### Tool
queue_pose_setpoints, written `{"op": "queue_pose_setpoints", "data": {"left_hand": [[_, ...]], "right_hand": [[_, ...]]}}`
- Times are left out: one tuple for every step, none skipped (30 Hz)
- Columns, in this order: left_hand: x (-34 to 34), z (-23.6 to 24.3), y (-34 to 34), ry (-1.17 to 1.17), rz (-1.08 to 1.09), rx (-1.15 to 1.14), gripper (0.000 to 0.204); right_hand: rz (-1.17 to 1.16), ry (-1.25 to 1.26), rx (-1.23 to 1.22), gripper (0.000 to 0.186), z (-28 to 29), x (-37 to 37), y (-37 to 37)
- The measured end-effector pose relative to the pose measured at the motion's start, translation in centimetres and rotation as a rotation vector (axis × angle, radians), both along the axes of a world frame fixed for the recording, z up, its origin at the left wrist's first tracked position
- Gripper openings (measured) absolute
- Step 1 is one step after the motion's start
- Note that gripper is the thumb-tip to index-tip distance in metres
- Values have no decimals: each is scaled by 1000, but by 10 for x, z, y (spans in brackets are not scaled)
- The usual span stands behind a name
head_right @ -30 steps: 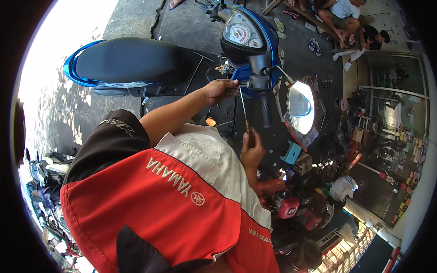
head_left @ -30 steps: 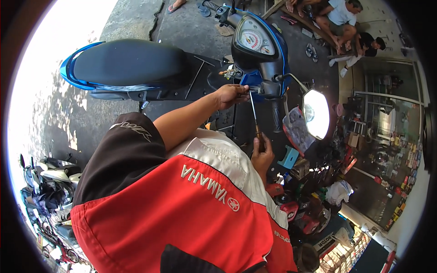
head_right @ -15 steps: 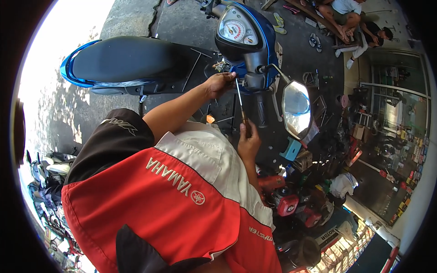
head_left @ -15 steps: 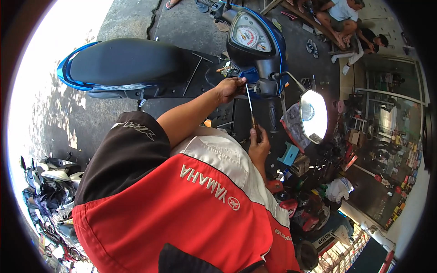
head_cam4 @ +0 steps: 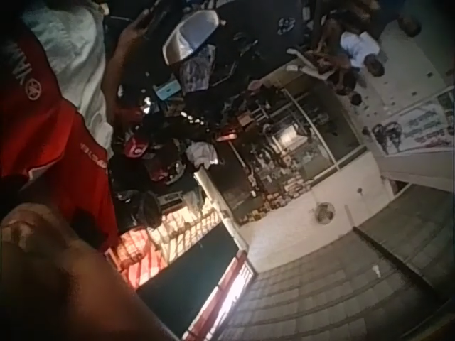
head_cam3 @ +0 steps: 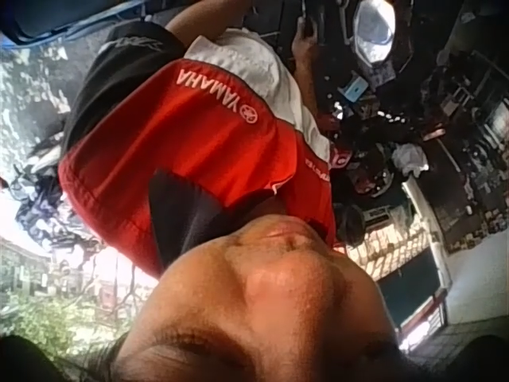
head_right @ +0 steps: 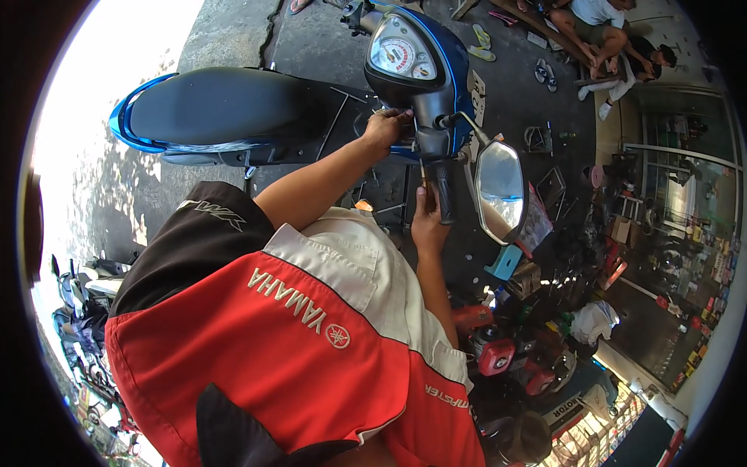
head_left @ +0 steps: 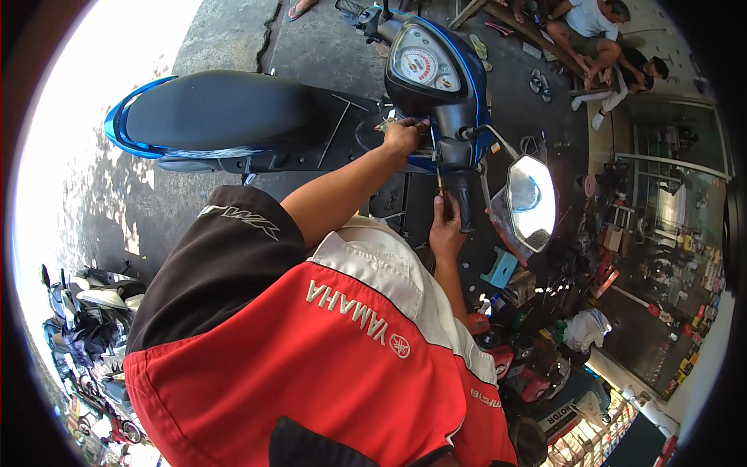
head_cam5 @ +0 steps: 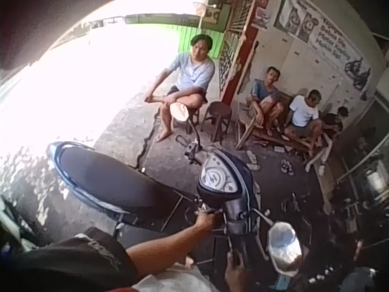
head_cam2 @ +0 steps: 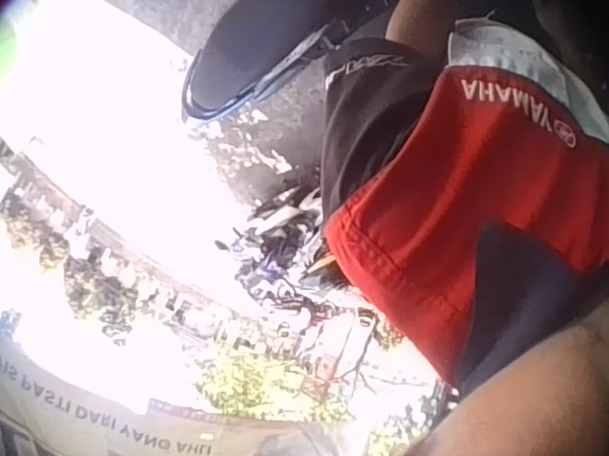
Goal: Removing motorcycle fairing components to access and check the battery and wiring.
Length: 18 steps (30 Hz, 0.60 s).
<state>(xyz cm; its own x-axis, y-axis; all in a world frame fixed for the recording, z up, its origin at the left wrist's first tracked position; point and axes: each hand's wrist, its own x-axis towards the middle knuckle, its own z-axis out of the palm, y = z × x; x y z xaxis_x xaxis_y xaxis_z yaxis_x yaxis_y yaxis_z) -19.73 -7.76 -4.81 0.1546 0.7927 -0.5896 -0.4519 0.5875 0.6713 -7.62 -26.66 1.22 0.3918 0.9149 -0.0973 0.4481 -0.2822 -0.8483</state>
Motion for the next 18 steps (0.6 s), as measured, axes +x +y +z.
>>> {"op": "queue_pose_setpoints", "data": {"left_hand": [[0, 0, 0, -26, 3, 22, 28], [-1, 1, 0, -91, 5, 7, 24], [-1, 1, 0, -163, 14, 6, 19], [-1, 1, -1, -158, 10, -8, 19], [-1, 1, -1, -120, 19, 7, 18], [-1, 2, -1, -90, 22, 41, 16], [-1, 2, 0, -84, 35, 25, 16], [-1, 2, 0, -109, 41, 8, 17], [-1, 2, 1, -132, 43, -16, 18], [-1, 2, 1, -137, 53, -6, 18], [-2, 3, 1, -150, 41, -1, 19], [-3, 5, 1, -134, 31, -26, 20], [-5, 6, 1, -158, 33, 3, 20], [-5, 9, 0, -107, 31, 0, 22], [-5, 12, -2, -69, 17, 6, 24], [-7, 14, -6, -56, 30, -10, 24], [-7, 16, -10, 142, -155, 45, 27], [-7, 19, -13, 339, -324, 115, 30]], "right_hand": [[21, 56, 20, 41, -1, 3, 2], [40, 43, 40, 41, -2, 6, 3], [64, -9, 65, 41, -2, 9, 4], [86, -62, 103, 40, -3, 11, 4], [90, -63, 91, 40, -3, 13, 4], [86, -53, 90, 39, -4, 14, 4], [83, -43, 88, 39, -5, 14, 4], [87, -44, 88, 39, -6, 14, 4], [89, -209, 141, 35, -8, 13, 4], [84, -372, 203, 31, -11, 12, 5], [98, -374, 201, 31, -15, 11, 6], [84, -380, 213, 30, -18, 10, 6], [54, -374, 237, 30, -22, 10, 7], [73, -383, 223, 30, -25, 10, 8], [62, -402, 271, 28, -27, 12, 9], [67, -402, 301, 26, -28, 16, 10], [54, -420, 321, 26, -27, 21, 12], [-23, 100, 19, 29, -25, 30, 13]]}}
